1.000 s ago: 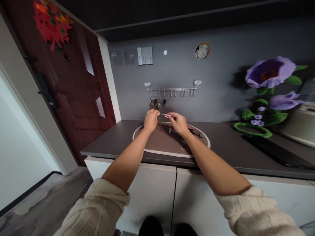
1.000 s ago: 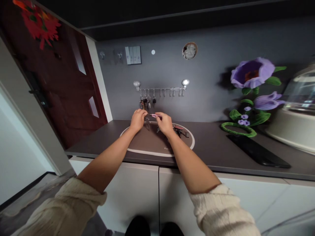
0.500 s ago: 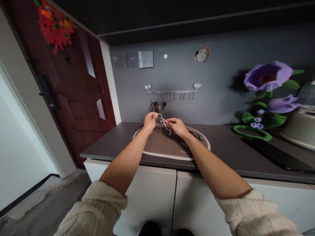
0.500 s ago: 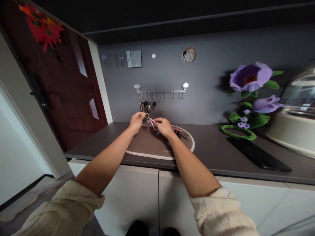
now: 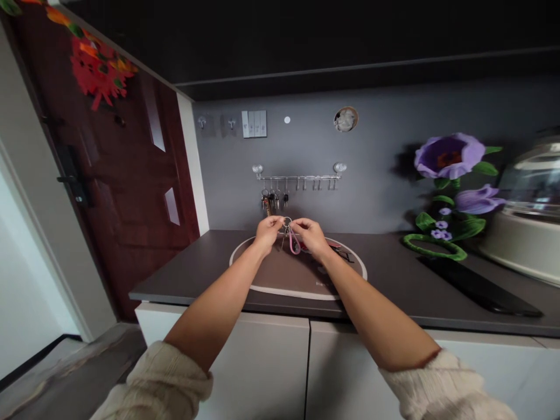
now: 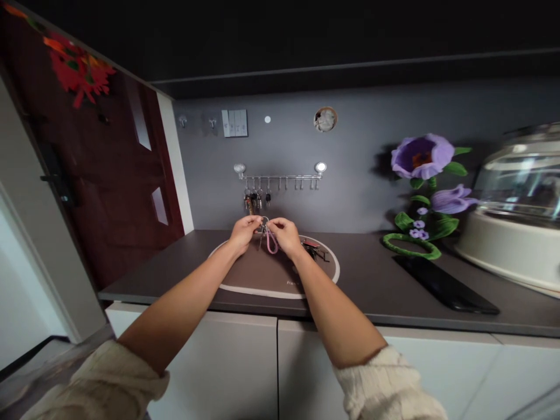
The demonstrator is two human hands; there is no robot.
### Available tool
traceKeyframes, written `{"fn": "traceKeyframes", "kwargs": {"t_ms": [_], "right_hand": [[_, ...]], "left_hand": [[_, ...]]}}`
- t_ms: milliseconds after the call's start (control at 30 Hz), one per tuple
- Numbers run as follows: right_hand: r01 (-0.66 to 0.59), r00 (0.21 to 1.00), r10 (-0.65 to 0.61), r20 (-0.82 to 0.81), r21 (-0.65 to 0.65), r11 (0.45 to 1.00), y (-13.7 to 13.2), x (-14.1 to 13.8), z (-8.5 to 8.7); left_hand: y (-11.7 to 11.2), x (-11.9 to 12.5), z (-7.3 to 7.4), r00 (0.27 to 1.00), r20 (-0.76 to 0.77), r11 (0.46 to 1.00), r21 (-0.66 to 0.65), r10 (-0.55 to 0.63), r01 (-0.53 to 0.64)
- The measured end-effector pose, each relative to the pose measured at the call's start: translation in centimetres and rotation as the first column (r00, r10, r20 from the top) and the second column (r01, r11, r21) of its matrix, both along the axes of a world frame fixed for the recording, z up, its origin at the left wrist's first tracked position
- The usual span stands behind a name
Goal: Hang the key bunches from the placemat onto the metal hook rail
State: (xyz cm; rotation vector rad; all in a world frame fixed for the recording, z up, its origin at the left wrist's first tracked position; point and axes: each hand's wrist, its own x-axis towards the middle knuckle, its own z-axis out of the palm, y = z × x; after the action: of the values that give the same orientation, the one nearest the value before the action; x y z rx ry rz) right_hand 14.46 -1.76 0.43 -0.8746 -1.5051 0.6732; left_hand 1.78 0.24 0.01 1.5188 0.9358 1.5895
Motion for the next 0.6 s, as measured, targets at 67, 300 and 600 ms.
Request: {"fn": "traceKeyframes", "kwargs": {"t_ms": [67, 300, 600], "right_hand": [[0.01, 1.0, -0.01, -0.025, -0.013, 1.0, -0.1, 0.2, 0.2], [0.051, 0.999, -0.051, -0.02, 0.003, 0.999, 0.2, 0.7, 0.2], [0.112, 0.992, -0.111, -0.06, 0.016, 0.994, 1.8, 1.1, 1.1]], "left_hand": [[-0.2, 0.1, 0.0, 1.0, -0.006, 1.0, 0.023, -0.015, 0.015], [-0.3, 0.3, -0.1, 0.999, -0.04, 0.992, 0.121, 0.037, -0.032], [0.9, 0.1, -1.3, 0.97, -0.19, 0.978, 0.166, 0.154, -0.123]]}}
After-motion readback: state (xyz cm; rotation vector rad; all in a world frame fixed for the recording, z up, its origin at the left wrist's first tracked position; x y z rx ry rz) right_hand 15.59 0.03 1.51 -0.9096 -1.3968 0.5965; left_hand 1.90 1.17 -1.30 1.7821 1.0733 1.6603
